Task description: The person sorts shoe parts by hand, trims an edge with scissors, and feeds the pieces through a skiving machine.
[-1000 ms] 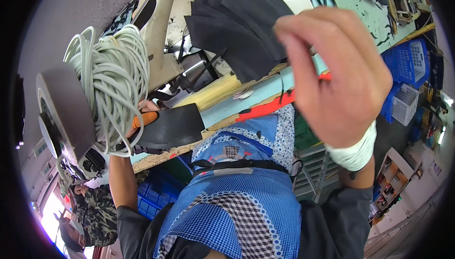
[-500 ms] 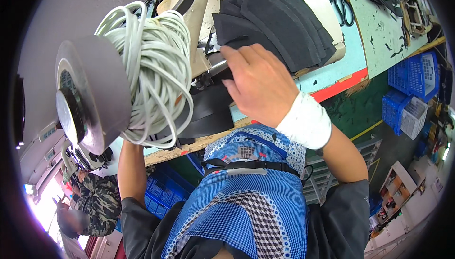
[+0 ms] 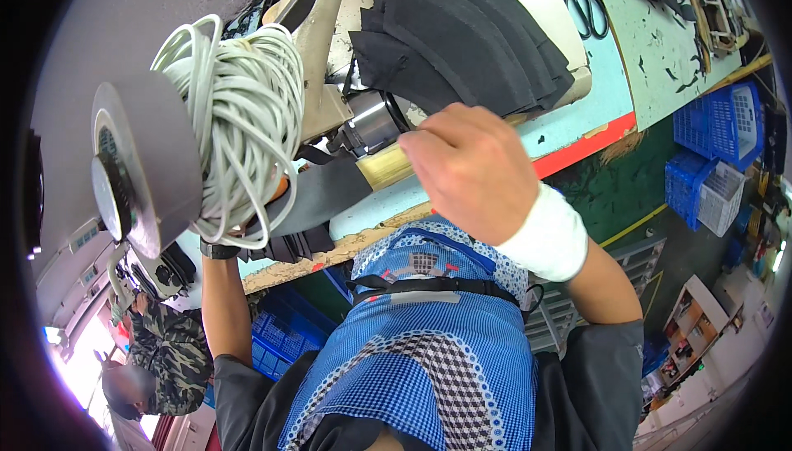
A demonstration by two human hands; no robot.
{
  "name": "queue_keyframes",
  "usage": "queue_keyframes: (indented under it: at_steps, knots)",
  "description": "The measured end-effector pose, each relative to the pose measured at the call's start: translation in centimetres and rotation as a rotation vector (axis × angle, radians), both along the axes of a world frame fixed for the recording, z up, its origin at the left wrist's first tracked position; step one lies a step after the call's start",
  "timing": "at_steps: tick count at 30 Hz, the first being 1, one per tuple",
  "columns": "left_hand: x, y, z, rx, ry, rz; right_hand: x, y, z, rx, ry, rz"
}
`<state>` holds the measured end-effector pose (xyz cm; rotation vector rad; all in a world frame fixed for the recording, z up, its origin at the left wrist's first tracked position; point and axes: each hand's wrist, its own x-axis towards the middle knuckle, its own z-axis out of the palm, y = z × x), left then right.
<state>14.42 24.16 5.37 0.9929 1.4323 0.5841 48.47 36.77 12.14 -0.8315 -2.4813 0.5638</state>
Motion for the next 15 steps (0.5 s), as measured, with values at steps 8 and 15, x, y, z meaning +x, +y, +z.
queue_keyframes:
  at_steps: [8,15]
  knots:
    - [1.8,2.3,0.0,0.036,0.171,-0.167,-2.8,1.1,-0.8,-0.16,-0.131,-0.071]
    - [2.2,-0.1,4.5,-0.256,-0.018,-0.067,3.2,5.1,8.0,0.108,0.214,-0.294]
